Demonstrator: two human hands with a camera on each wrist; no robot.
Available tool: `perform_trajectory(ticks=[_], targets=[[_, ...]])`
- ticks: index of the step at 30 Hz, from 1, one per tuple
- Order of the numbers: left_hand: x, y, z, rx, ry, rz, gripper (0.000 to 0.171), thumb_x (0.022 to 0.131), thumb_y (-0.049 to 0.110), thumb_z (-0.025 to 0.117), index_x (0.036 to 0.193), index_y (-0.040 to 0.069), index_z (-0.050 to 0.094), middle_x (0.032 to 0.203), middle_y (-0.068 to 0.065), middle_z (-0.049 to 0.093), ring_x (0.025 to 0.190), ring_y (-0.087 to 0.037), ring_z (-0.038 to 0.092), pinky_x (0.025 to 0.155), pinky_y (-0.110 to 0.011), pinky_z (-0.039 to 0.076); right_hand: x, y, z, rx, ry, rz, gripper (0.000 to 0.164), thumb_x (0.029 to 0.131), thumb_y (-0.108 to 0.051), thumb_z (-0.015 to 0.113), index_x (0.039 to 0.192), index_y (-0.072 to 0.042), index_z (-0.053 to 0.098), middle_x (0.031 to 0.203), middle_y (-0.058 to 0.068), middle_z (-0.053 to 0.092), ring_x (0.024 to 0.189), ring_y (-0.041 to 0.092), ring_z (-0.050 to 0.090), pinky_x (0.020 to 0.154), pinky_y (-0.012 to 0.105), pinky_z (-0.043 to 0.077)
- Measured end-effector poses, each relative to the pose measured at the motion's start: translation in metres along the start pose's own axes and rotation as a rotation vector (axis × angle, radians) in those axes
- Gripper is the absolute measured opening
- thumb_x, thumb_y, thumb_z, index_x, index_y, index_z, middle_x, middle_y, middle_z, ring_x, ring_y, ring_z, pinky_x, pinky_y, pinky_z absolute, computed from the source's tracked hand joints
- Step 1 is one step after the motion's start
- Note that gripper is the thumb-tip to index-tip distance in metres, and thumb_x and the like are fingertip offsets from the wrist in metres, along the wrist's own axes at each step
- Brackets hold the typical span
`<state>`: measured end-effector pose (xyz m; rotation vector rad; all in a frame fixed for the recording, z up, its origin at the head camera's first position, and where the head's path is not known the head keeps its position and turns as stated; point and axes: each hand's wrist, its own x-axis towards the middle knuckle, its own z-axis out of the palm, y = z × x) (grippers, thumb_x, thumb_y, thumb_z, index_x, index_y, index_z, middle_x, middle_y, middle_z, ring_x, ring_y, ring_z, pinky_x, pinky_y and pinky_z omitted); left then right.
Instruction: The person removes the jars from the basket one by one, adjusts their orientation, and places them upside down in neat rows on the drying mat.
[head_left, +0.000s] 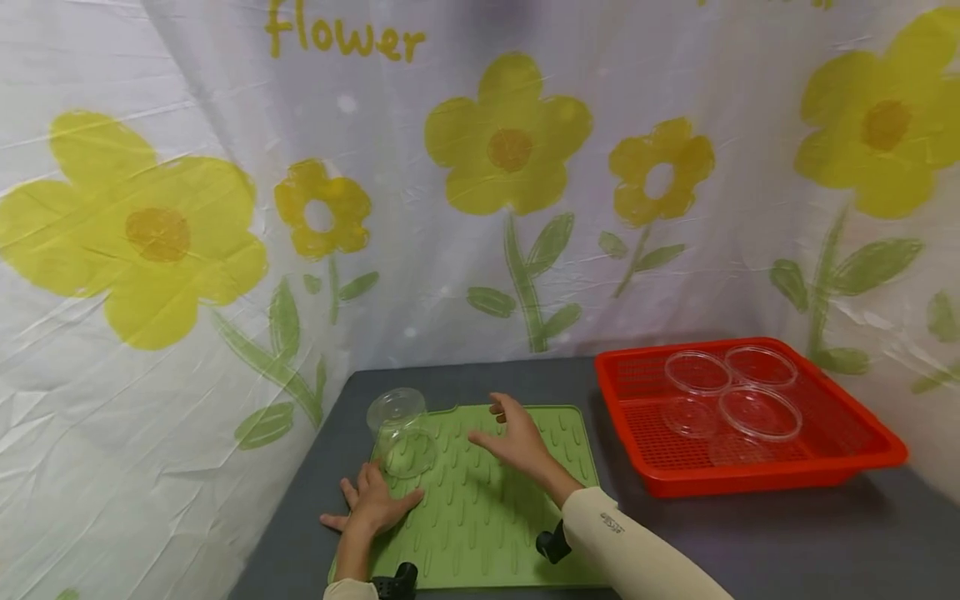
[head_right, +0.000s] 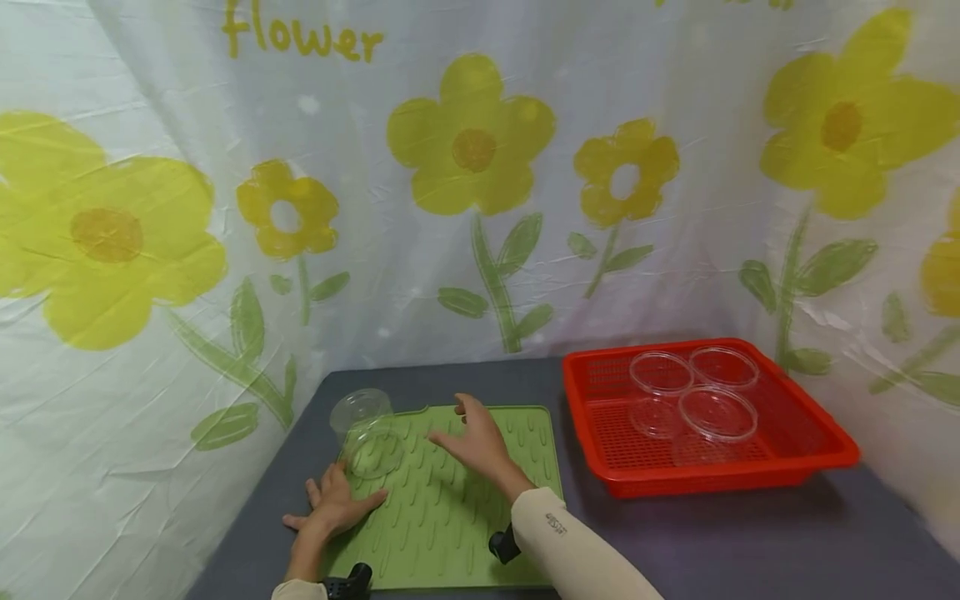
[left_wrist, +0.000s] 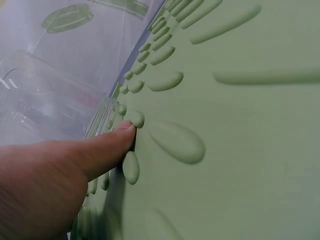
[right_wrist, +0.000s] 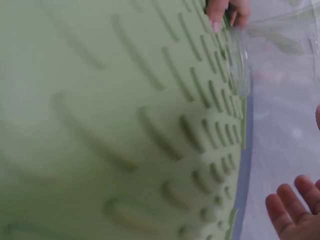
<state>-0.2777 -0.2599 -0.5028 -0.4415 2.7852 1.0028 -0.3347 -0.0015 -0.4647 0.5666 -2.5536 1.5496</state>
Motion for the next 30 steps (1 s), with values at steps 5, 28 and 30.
perform_trajectory(ticks=[5,28,30], targets=[[0.001,-0.003,0.002,0.002,-0.016,0.008,0.119,0.079,0.06,0.069,0.153,-0.001,-0.002,0.158,-0.028,-0.01,0.138,-0.055,-0.026,0.083,-0.076,-0.035,-0.014,0.012,-0.012,-0.03,0.095,-0.014,0.07,0.086,-0.039,0.072,0.144,-0.015,0.041,0.133,0.012,0.057,0.118,0.03,0.056,0.092,0.049,0.05],[0.004,0.0,-0.002,0.015,-0.058,-0.011,0.124,0.079,0.064,0.066,0.152,-0.003,-0.008,0.157,-0.029,-0.015,0.136,-0.055,-0.029,0.081,-0.077,-0.034,-0.031,-0.004,-0.099,0.015,0.338,-0.162,0.056,0.086,-0.028,0.074,0.135,-0.01,0.052,0.126,0.011,0.062,0.116,0.029,0.059,0.089,0.047,0.054],[0.003,0.001,-0.001,0.013,-0.057,-0.007,0.123,0.08,0.064,0.066,0.152,-0.003,-0.008,0.157,-0.029,-0.014,0.136,-0.055,-0.029,0.082,-0.078,-0.034,-0.035,-0.003,-0.107,0.011,0.356,-0.164,0.056,0.086,-0.03,0.074,0.135,-0.011,0.052,0.126,0.01,0.061,0.116,0.028,0.059,0.089,0.048,0.053]])
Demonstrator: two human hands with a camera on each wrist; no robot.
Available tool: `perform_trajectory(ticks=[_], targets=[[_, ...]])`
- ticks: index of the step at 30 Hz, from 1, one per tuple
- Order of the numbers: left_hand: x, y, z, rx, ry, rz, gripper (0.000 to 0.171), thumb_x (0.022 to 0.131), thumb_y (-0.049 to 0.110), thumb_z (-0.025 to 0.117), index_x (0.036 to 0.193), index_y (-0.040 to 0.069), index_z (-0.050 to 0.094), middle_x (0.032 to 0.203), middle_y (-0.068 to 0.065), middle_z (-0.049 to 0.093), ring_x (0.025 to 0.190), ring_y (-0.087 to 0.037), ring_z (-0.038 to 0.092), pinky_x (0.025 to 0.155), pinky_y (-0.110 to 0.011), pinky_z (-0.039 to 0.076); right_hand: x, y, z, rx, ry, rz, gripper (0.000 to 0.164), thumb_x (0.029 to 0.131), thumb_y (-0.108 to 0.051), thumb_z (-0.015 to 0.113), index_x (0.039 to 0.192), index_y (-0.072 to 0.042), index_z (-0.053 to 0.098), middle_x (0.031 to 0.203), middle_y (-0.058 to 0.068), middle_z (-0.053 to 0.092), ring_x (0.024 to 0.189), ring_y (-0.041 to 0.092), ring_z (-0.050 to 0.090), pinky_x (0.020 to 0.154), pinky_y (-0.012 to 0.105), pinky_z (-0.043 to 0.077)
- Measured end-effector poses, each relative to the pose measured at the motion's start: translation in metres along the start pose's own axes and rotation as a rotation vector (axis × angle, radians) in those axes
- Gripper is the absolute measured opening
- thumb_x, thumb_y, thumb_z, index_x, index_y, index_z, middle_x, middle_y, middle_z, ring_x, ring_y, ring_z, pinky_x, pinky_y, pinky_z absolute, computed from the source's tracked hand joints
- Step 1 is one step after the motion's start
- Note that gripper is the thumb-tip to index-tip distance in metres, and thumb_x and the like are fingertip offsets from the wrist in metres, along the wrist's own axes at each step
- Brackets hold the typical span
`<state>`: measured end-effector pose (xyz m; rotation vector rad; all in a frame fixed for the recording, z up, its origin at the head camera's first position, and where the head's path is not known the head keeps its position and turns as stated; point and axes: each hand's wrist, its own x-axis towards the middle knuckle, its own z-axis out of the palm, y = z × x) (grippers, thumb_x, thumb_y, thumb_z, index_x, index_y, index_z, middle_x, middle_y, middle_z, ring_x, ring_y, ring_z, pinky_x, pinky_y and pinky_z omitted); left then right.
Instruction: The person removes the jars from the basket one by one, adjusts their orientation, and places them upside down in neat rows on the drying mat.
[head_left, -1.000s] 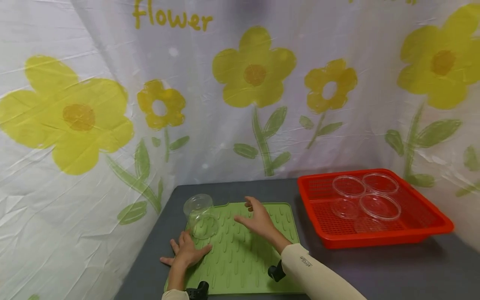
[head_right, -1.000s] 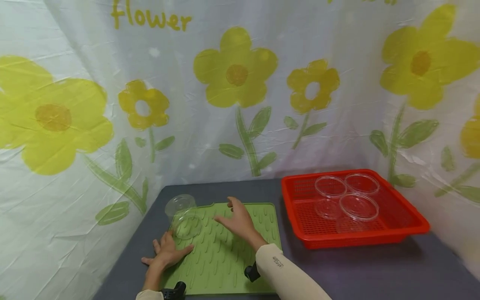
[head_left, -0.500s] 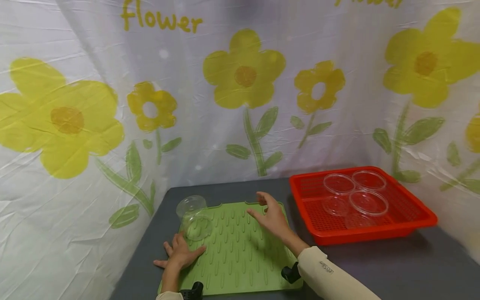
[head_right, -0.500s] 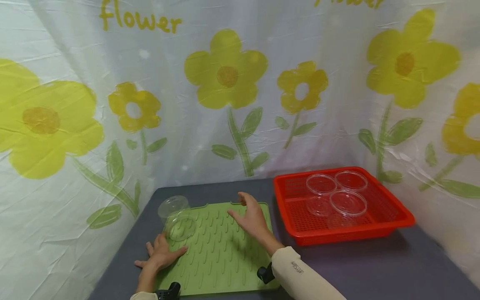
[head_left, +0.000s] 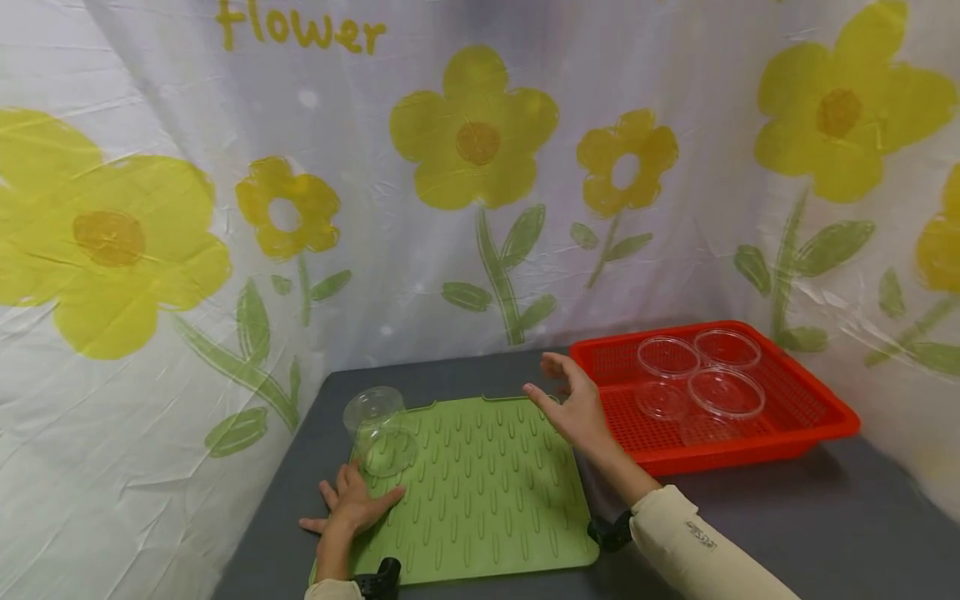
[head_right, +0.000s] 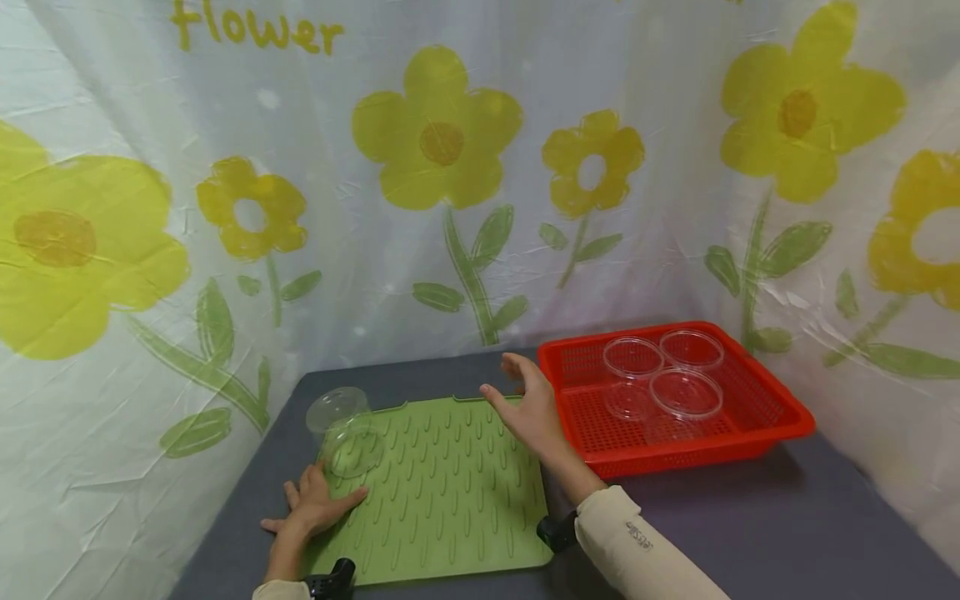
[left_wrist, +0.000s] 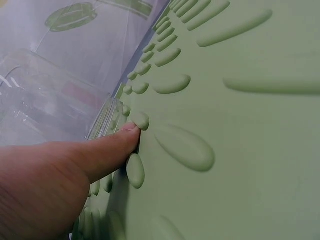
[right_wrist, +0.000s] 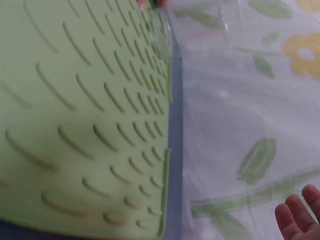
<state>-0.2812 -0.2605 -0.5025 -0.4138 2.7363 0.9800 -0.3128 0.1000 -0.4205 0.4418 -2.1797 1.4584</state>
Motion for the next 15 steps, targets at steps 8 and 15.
perform_trajectory(ticks=[8,15], targets=[[0.0,0.002,-0.001,-0.003,0.001,0.025,0.12,0.08,0.061,0.067,0.153,-0.002,-0.005,0.156,-0.029,-0.013,0.136,-0.057,-0.028,0.084,-0.079,-0.032,-0.005,0.01,-0.037,-0.096,0.103,-0.071,0.055,0.083,-0.024,0.077,0.132,-0.01,0.055,0.127,0.012,0.06,0.113,0.028,0.058,0.088,0.05,0.051],[-0.002,0.002,-0.003,0.002,-0.013,0.002,0.125,0.079,0.063,0.067,0.151,-0.006,-0.008,0.156,-0.03,-0.015,0.136,-0.055,-0.029,0.084,-0.078,-0.033,-0.014,0.028,-0.072,-0.125,0.193,-0.027,0.051,0.084,-0.02,0.077,0.129,-0.008,0.057,0.126,0.011,0.061,0.109,0.028,0.059,0.09,0.038,0.05]])
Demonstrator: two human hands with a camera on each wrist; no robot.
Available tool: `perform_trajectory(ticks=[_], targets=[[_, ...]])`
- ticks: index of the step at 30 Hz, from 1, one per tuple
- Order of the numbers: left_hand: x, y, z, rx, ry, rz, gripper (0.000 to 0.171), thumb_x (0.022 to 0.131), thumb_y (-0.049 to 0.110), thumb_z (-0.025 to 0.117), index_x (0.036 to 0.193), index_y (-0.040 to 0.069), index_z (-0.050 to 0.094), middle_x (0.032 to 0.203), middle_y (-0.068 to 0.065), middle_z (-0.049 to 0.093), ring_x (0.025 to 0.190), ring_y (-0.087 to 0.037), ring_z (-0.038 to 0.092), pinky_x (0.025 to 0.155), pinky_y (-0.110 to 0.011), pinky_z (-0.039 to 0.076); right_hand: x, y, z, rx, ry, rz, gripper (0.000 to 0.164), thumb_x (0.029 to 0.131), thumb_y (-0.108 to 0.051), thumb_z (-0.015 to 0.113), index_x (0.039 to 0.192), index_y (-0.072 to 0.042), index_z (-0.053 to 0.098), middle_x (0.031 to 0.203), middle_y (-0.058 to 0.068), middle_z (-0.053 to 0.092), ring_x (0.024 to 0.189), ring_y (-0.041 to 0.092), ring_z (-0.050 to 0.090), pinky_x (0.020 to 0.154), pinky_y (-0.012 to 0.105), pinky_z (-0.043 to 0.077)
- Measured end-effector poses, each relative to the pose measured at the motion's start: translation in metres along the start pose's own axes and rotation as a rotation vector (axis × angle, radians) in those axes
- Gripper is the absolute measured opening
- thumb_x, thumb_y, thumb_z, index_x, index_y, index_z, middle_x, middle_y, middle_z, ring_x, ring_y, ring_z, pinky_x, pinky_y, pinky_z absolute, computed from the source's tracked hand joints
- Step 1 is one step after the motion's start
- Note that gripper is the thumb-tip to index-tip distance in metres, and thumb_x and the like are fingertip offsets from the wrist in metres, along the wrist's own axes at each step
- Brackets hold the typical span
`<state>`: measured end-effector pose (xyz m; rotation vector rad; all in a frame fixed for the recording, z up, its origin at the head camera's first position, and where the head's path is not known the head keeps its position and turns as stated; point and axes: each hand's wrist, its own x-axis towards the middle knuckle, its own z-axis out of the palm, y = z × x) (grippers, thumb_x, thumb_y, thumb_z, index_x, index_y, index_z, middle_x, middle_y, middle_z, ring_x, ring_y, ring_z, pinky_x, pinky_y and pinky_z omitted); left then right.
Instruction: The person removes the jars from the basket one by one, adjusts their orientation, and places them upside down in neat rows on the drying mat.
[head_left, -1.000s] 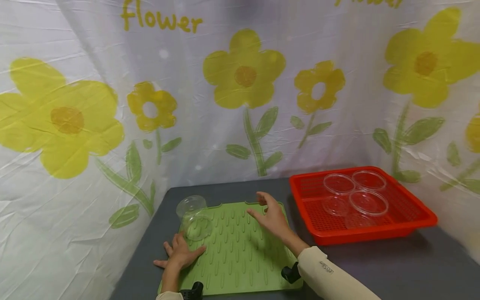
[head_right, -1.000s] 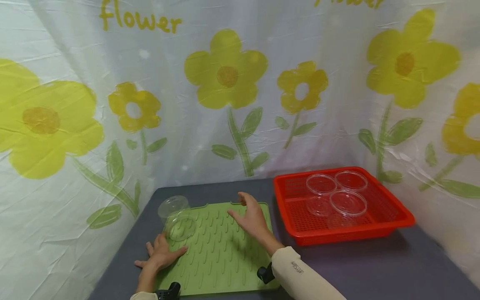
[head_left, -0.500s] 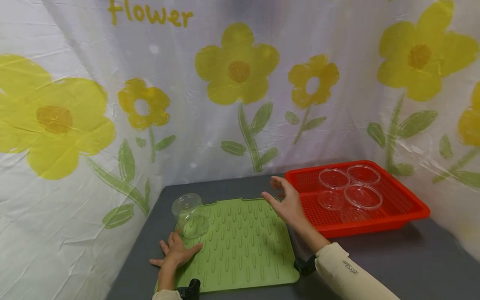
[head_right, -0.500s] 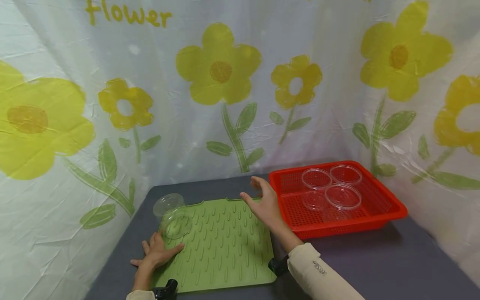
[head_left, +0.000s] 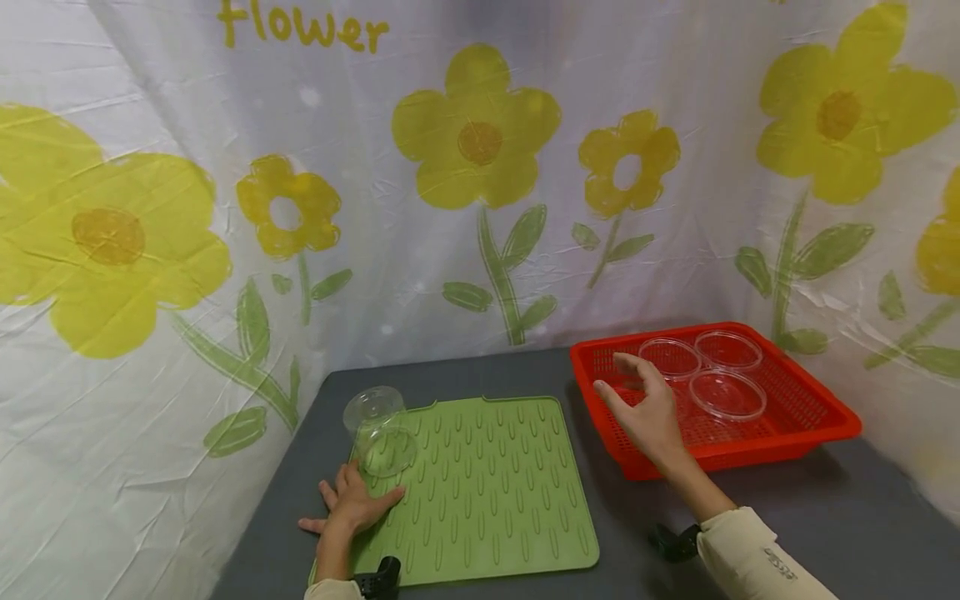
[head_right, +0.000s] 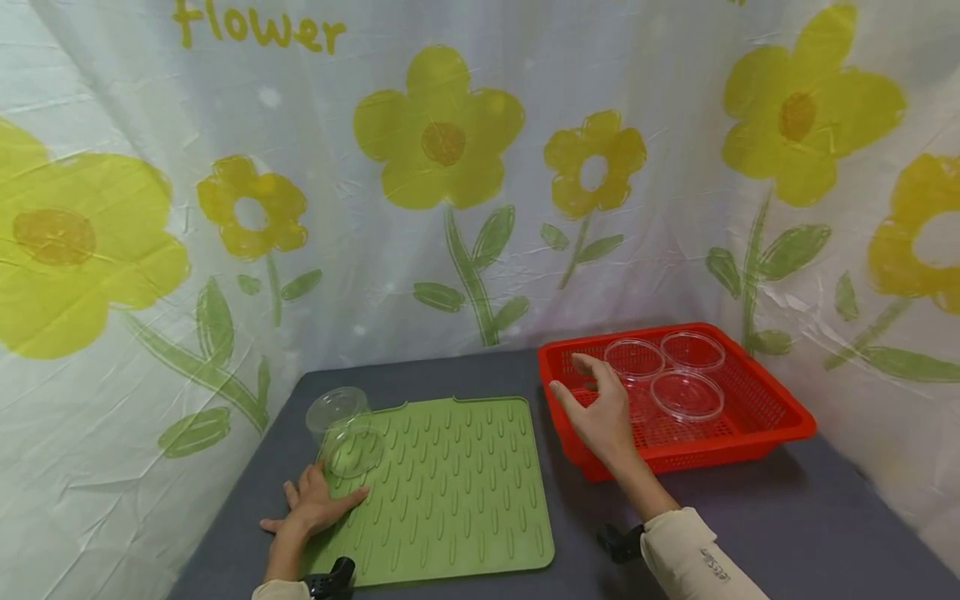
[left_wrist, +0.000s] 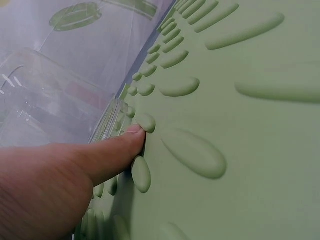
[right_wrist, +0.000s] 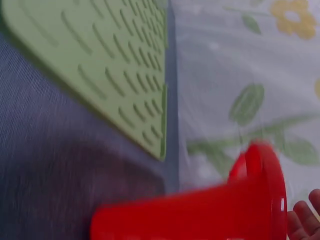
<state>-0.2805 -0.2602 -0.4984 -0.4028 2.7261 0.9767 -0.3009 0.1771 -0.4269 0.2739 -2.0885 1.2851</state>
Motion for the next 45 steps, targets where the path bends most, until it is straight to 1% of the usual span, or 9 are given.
perform_trajectory(ticks=[4,9,11,16,23,27,33,37,45], targets=[[0.0,0.0,0.002,-0.011,-0.01,0.003,0.125,0.079,0.063,0.067,0.152,-0.005,-0.008,0.156,-0.03,-0.015,0.136,-0.055,-0.029,0.084,-0.078,-0.033,-0.002,0.01,-0.022,-0.042,0.046,0.025,0.051,0.083,-0.018,0.077,0.128,-0.007,0.058,0.126,0.013,0.061,0.109,0.025,0.057,0.09,0.025,0.046],[0.004,-0.003,0.003,0.01,-0.008,0.0,0.126,0.078,0.066,0.066,0.152,-0.004,-0.009,0.156,-0.029,-0.015,0.136,-0.054,-0.029,0.083,-0.077,-0.034,-0.001,0.022,-0.048,-0.1,0.107,0.074,0.048,0.081,-0.017,0.078,0.125,-0.007,0.06,0.124,0.01,0.064,0.102,0.006,0.055,0.085,0.012,0.042],[0.004,-0.004,0.002,0.017,-0.006,0.0,0.127,0.078,0.066,0.066,0.152,-0.004,-0.01,0.156,-0.029,-0.016,0.136,-0.054,-0.029,0.082,-0.077,-0.035,-0.001,0.029,-0.056,-0.128,0.131,0.091,0.047,0.081,-0.016,0.078,0.124,-0.007,0.061,0.122,0.009,0.064,0.101,0.005,0.053,0.084,0.014,0.041],[0.003,-0.003,0.0,0.008,-0.014,0.0,0.127,0.078,0.066,0.065,0.151,-0.005,-0.011,0.156,-0.03,-0.017,0.136,-0.054,-0.031,0.081,-0.076,-0.036,-0.004,0.041,-0.077,-0.182,0.197,0.103,0.048,0.079,-0.013,0.08,0.123,-0.005,0.062,0.119,0.013,0.065,0.108,0.021,0.051,0.088,0.019,0.035],[0.004,-0.004,-0.001,-0.003,-0.017,-0.008,0.127,0.079,0.066,0.065,0.151,-0.005,-0.013,0.155,-0.03,-0.017,0.135,-0.054,-0.032,0.081,-0.076,-0.036,-0.003,0.052,-0.098,-0.239,0.236,0.121,0.052,0.077,-0.016,0.081,0.124,-0.004,0.062,0.12,0.021,0.062,0.111,0.031,0.046,0.087,0.04,0.035],[0.003,-0.004,0.0,-0.006,-0.016,-0.012,0.128,0.078,0.066,0.065,0.151,-0.005,-0.012,0.155,-0.03,-0.017,0.135,-0.054,-0.031,0.081,-0.076,-0.036,-0.003,0.059,-0.112,-0.281,0.187,0.166,0.062,0.076,-0.023,0.082,0.129,-0.001,0.057,0.128,0.025,0.056,0.118,0.039,0.042,0.094,0.054,0.034],[0.003,-0.003,0.001,-0.008,-0.015,-0.004,0.128,0.079,0.066,0.065,0.151,-0.006,-0.013,0.155,-0.03,-0.017,0.135,-0.054,-0.032,0.082,-0.076,-0.035,-0.003,0.066,-0.133,-0.387,0.007,0.213,0.089,0.076,-0.04,0.08,0.144,0.001,0.039,0.139,0.032,0.043,0.126,0.05,0.031,0.095,0.069,0.026],[0.003,-0.004,0.0,-0.007,-0.011,0.001,0.128,0.079,0.065,0.065,0.15,-0.006,-0.013,0.155,-0.031,-0.016,0.135,-0.054,-0.032,0.082,-0.076,-0.035,-0.002,0.068,-0.142,-0.457,-0.09,0.209,0.098,0.074,-0.047,0.079,0.146,0.002,0.034,0.141,0.035,0.039,0.126,0.055,0.029,0.093,0.073,0.021],[0.002,-0.003,0.001,-0.011,-0.009,-0.001,0.127,0.079,0.065,0.065,0.151,-0.005,-0.012,0.156,-0.03,-0.016,0.135,-0.054,-0.031,0.082,-0.077,-0.035,0.003,0.072,-0.15,-0.59,-0.277,0.242,0.111,0.072,-0.058,0.076,0.144,0.012,0.029,0.138,0.041,0.038,0.122,0.058,0.034,0.091,0.076,0.027]])
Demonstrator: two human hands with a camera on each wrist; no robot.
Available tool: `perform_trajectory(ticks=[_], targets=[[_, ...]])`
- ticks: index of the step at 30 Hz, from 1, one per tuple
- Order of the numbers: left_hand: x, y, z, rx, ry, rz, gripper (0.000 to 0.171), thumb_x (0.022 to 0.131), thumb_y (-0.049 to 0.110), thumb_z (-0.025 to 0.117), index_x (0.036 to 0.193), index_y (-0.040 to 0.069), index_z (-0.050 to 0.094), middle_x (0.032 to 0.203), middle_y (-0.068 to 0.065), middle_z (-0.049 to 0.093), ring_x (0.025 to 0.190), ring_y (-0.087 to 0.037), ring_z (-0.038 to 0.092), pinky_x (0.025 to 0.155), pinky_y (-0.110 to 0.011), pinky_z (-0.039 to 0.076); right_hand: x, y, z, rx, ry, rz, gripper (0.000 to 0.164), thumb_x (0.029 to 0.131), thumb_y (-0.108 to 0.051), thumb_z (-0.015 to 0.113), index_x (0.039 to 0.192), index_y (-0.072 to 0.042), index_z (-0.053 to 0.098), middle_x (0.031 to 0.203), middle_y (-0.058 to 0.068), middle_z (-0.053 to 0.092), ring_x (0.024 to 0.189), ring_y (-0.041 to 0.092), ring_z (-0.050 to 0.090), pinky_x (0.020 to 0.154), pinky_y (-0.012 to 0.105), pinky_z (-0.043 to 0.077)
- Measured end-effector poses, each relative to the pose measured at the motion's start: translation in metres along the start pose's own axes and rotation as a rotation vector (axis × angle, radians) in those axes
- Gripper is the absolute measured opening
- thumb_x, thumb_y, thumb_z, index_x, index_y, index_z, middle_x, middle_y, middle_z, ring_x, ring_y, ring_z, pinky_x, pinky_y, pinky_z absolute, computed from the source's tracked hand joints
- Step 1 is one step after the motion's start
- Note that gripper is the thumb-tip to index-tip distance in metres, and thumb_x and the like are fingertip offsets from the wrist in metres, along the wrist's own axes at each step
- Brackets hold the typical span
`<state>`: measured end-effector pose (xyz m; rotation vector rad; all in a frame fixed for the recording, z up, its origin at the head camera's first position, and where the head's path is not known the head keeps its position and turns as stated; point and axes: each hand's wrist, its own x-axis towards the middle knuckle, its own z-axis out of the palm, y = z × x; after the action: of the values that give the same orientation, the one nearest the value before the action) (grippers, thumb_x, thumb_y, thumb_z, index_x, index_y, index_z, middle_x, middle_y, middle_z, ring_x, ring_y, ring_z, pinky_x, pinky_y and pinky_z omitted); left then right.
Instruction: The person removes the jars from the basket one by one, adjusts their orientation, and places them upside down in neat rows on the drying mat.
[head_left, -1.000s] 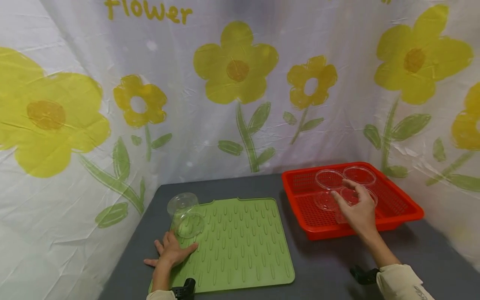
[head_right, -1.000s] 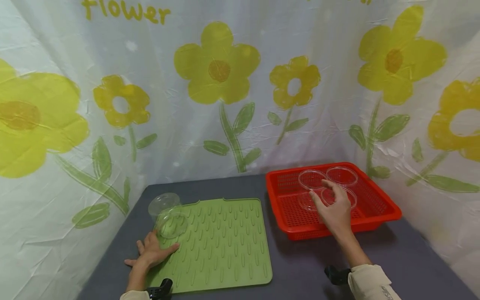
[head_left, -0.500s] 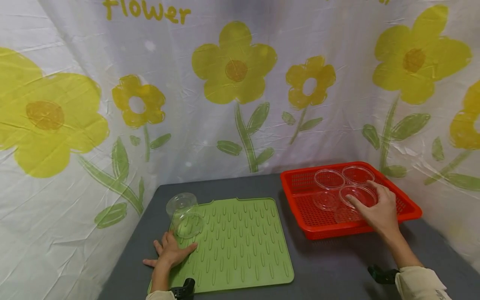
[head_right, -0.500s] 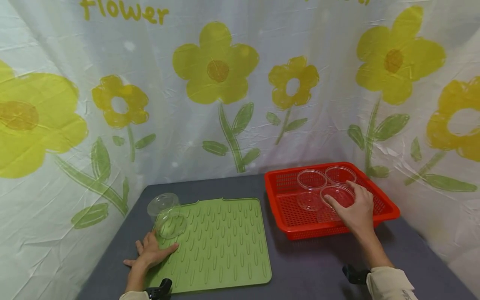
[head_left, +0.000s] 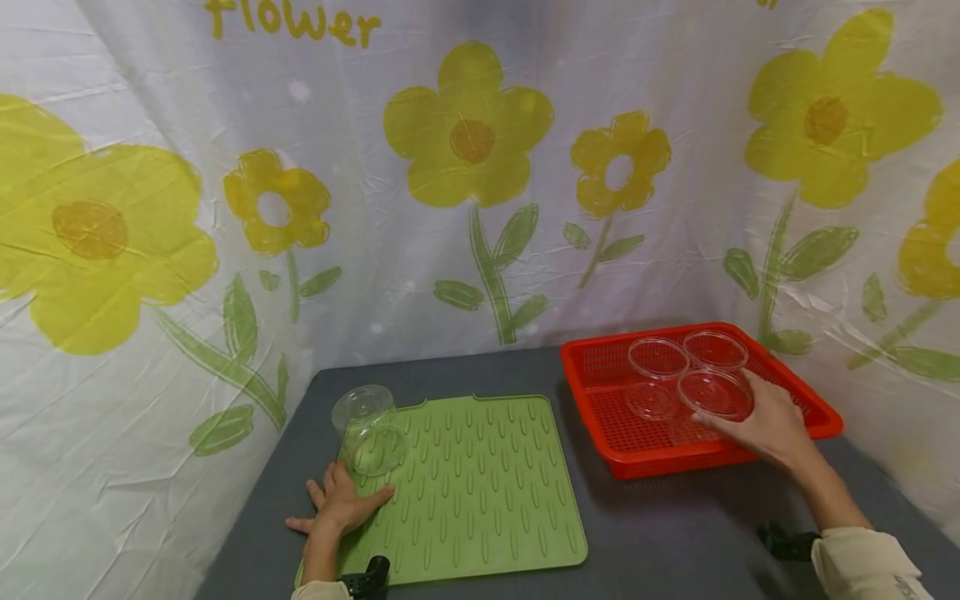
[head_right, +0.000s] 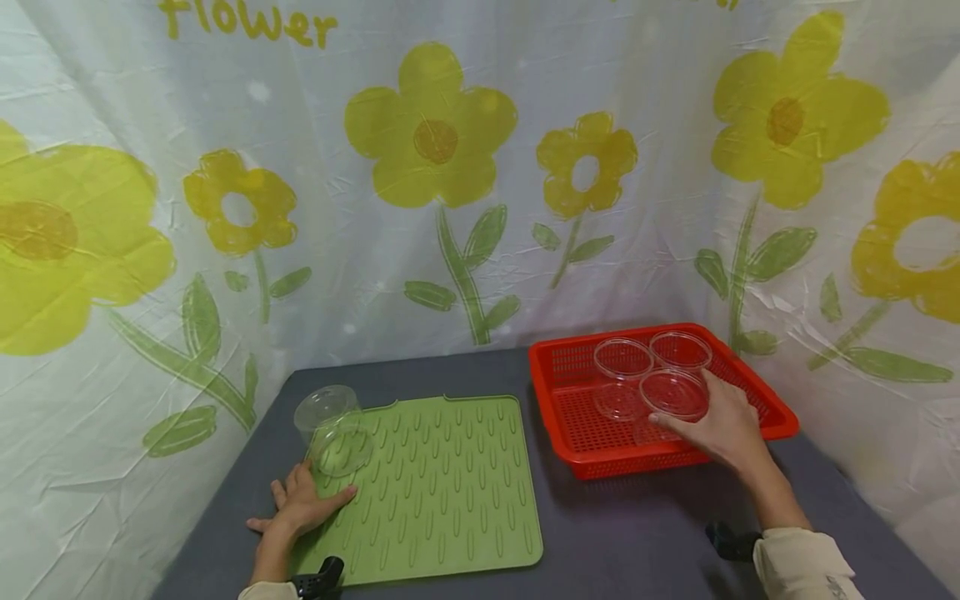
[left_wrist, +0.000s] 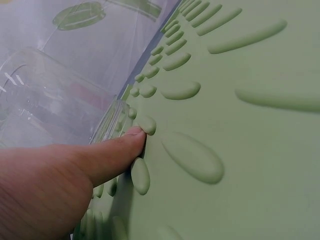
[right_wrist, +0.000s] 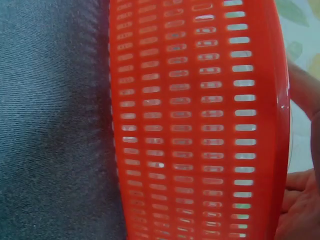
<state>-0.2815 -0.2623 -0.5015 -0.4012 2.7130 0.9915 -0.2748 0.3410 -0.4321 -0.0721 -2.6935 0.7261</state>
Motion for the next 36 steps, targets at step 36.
perform_trajectory(ticks=[36], targets=[[-0.0028,0.0015,-0.0011,0.018,0.01,-0.006,0.125,0.08,0.064,0.065,0.152,-0.004,-0.011,0.156,-0.029,-0.016,0.137,-0.054,-0.027,0.085,-0.079,-0.031,-0.006,-0.0077,-0.0093,0.145,0.019,0.044,0.105,0.076,-0.053,0.076,0.146,0.01,0.028,0.141,0.036,0.038,0.124,0.054,0.037,0.094,0.072,0.034]])
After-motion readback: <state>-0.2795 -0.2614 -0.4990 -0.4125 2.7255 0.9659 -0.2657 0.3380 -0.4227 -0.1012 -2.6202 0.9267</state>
